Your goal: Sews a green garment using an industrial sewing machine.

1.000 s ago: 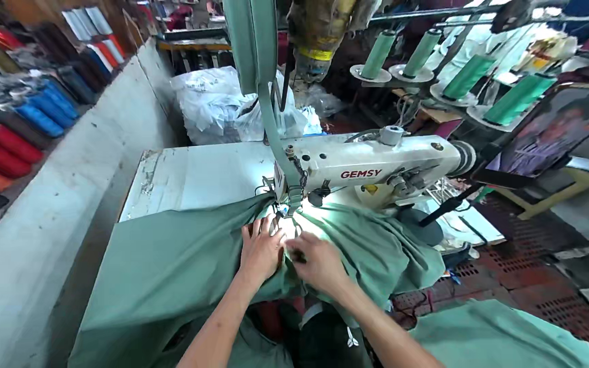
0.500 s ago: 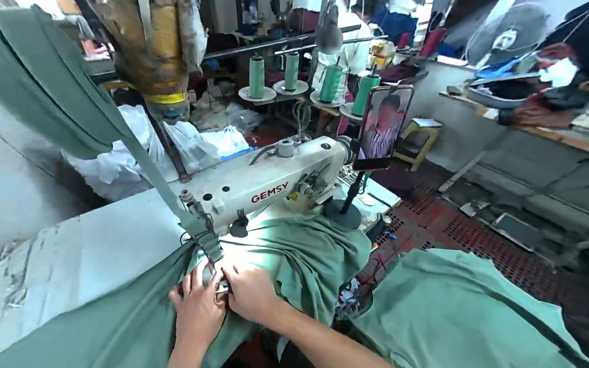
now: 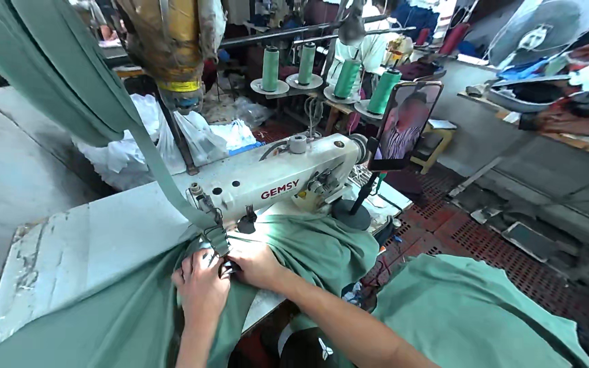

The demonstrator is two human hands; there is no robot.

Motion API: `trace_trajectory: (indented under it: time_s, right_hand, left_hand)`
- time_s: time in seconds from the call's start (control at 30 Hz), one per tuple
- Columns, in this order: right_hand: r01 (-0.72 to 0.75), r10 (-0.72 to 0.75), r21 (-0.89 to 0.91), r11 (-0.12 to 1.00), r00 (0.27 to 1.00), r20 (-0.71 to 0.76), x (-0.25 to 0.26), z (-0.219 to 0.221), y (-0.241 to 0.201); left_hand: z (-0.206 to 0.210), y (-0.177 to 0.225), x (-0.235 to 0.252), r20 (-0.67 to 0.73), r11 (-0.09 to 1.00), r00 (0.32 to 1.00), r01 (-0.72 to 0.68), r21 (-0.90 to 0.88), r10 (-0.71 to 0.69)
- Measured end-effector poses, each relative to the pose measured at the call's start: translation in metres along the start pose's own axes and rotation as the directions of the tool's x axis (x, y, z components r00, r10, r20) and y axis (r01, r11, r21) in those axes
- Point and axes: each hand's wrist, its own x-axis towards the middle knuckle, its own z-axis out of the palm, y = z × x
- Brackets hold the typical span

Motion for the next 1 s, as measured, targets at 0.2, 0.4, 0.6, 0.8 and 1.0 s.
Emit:
trace_trajectory:
  time_s: [0.2,0.4,0.6,0.8,1.0]
  right_hand:
    - [0.040,-0.043,0.064,0.997,0.998,0.048,-0.006,-0.008,0.002]
    - [-0.053,0.055,-0.024,0.998,0.997,0.052,-0.011,-0.009,-0.008]
    - [-0.111,0.114,-0.092,0.990,0.993,0.034,-0.004,-0.005,-0.023]
    - [-0.206,0.232,-0.196,0.959,0.965,0.119,0.010,-0.007,-0.054]
    - [-0.275,0.299,-0.126,0.953,0.917,0.264,0.011,-0.018,-0.057]
  left_hand:
    - [0.016,0.014,-0.009,-0.045,0.980,0.981,0.187,-0.065,-0.190]
    - [0.023,0.001,-0.009,-0.123,0.997,0.989,0.072,-0.042,-0.077]
    - [0.022,-0.025,0.000,-0.119,0.995,0.992,-0.056,-0.079,0.046]
    - [0.023,-0.076,0.051,-0.078,0.925,0.950,-0.312,-0.216,0.302]
    - [0.007,-0.065,0.062,-0.061,0.978,0.988,-0.149,-0.147,0.142]
